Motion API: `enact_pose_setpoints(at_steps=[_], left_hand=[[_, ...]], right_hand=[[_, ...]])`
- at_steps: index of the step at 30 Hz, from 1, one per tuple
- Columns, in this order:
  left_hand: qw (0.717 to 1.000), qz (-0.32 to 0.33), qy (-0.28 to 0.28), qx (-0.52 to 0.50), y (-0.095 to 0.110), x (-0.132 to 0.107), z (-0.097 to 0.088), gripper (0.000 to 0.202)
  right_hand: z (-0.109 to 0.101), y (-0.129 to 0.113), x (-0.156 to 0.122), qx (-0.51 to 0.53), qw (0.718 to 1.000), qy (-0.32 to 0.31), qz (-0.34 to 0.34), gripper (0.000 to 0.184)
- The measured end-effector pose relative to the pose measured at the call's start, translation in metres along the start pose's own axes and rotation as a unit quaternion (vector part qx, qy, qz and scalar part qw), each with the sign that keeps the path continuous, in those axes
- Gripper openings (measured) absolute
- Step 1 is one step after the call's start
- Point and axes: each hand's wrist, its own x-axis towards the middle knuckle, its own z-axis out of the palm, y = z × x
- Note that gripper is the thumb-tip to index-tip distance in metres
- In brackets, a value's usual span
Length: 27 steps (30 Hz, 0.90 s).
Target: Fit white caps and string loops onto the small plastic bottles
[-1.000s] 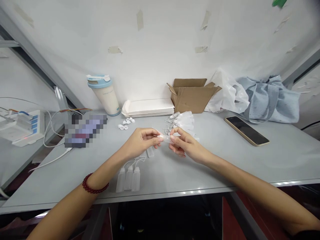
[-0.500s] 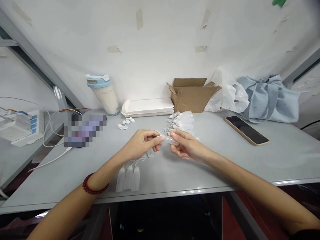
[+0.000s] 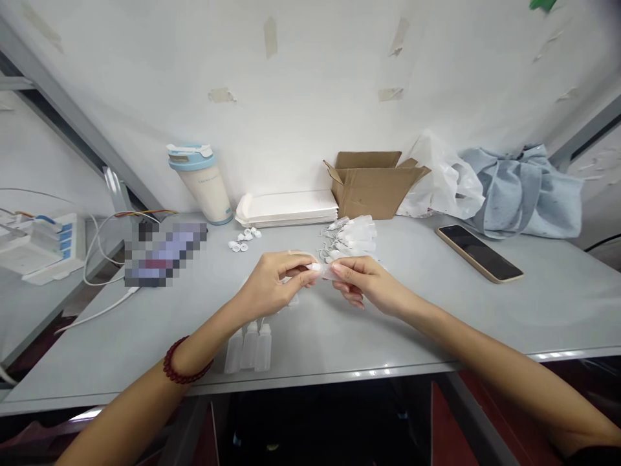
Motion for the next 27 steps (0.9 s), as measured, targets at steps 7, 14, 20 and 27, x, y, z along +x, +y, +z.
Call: enact_pose_setpoints(at_steps=[7,14,20,27], left_hand=[[0.994,-0.098,-0.027,-0.050,-0.003,0.001,-0.001,0.031],[0.987,-0.134,-0.054,-0.074,-0.001,0.001,-0.002,0.034],[0.997,-0.052,-0.052,0.008,0.000,-0.001,0.002,0.032],[0.988,0.093,-0.034,0.121,-0.003,-0.005,0.007,0.027]], right_hand=[[0.005,0.006,-0.002,-0.244,0.949,0.133,-0.150,0.025],[0.003,0.017,0.000,-0.364,0.884,0.150,-0.253,0.021],[0.003,0.004,-0.002,-0.305,0.928,0.106,-0.185,0.034],[-0.003,0.004,0.002,0.054,0.996,0.000,0.076,0.047]])
